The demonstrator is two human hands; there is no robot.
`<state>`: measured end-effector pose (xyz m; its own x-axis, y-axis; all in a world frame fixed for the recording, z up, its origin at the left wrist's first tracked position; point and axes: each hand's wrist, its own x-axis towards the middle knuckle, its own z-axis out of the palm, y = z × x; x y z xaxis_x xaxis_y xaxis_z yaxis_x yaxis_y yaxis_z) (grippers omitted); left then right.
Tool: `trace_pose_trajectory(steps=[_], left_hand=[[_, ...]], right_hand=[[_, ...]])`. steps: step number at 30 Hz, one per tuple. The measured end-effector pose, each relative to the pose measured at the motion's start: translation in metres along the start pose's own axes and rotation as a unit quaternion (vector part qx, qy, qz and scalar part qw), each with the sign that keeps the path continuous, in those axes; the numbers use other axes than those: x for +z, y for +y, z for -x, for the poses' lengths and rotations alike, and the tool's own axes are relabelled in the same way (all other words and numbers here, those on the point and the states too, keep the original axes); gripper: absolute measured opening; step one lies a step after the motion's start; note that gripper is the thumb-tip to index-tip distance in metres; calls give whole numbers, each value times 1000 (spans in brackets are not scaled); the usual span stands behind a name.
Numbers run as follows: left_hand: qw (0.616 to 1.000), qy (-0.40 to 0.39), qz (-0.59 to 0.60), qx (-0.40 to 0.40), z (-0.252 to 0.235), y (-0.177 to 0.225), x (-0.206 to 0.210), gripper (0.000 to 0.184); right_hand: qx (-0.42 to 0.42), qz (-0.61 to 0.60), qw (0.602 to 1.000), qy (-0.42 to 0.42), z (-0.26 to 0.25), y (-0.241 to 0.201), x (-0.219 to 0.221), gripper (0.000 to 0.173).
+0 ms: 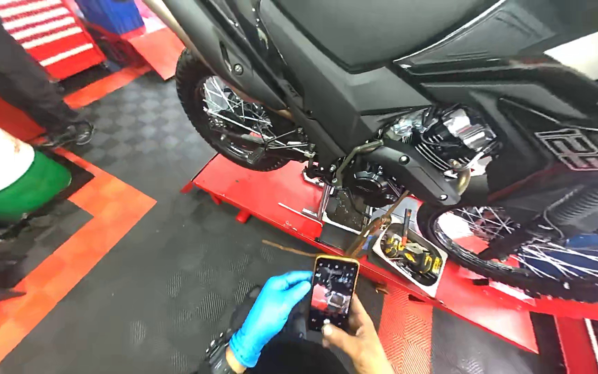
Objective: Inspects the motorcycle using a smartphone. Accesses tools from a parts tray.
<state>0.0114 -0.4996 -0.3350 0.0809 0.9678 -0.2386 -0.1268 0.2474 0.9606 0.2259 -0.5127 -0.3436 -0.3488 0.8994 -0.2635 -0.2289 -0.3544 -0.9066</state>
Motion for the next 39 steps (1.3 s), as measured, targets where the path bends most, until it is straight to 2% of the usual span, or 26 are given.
trace_pose_trajectory(steps=[3, 6, 8, 10, 13, 14, 16, 18, 20, 22, 25, 29, 33, 36, 39], left_hand=[[998, -53, -32, -16, 3, -18, -47, 31], [983, -59, -158, -78, -4, -62, -108, 35], [940, -64, -306, -136, -13, -102, -161, 40], [877, -98, -421, -209, -19, -142, -219, 46], [790, -155, -507, -307, -15, -191, -309, 51], [775, -157, -520, -322, -9, -202, -337, 52], [772, -109, -512, -360, 6, -213, -385, 54], [770, -64, -438, -459, 5, -192, -409, 54], [813, 46, -404, -416, 4, -207, -433, 55], [845, 109, -341, -397, 0, -204, -436, 55], [869, 162, -270, -381, -18, -187, -410, 53], [883, 115, -269, -366, -33, -190, -370, 51], [883, 63, -281, -371, -45, -197, -333, 52], [887, 56, -274, -367, -50, -202, -318, 51], [892, 65, -261, -362, -49, -210, -315, 49]], right_hand=[[5, -52, 999, -1, -2, 18, 28, 75], [-20, -93, 995, 39, -9, 30, 59, 78], [-37, -114, 990, 73, -18, 30, 78, 78], [-53, -127, 985, 106, -28, 26, 94, 80], [-71, -121, 979, 151, -37, 19, 112, 75], [-77, -115, 977, 160, -39, 17, 117, 73], [-86, -116, 974, 172, -42, 14, 126, 70], [-94, -118, 971, 184, -43, 11, 133, 69], [-96, -122, 969, 193, -44, 9, 134, 70], [-93, -116, 969, 198, -45, 3, 133, 71], [-110, -97, 969, 196, -52, -14, 126, 71], [-149, -104, 966, 182, -61, -31, 116, 79], [-170, -111, 963, 178, -62, -51, 111, 80], [-182, -112, 963, 161, -61, -62, 107, 82], [-179, -100, 966, 160, -57, -71, 104, 77]])
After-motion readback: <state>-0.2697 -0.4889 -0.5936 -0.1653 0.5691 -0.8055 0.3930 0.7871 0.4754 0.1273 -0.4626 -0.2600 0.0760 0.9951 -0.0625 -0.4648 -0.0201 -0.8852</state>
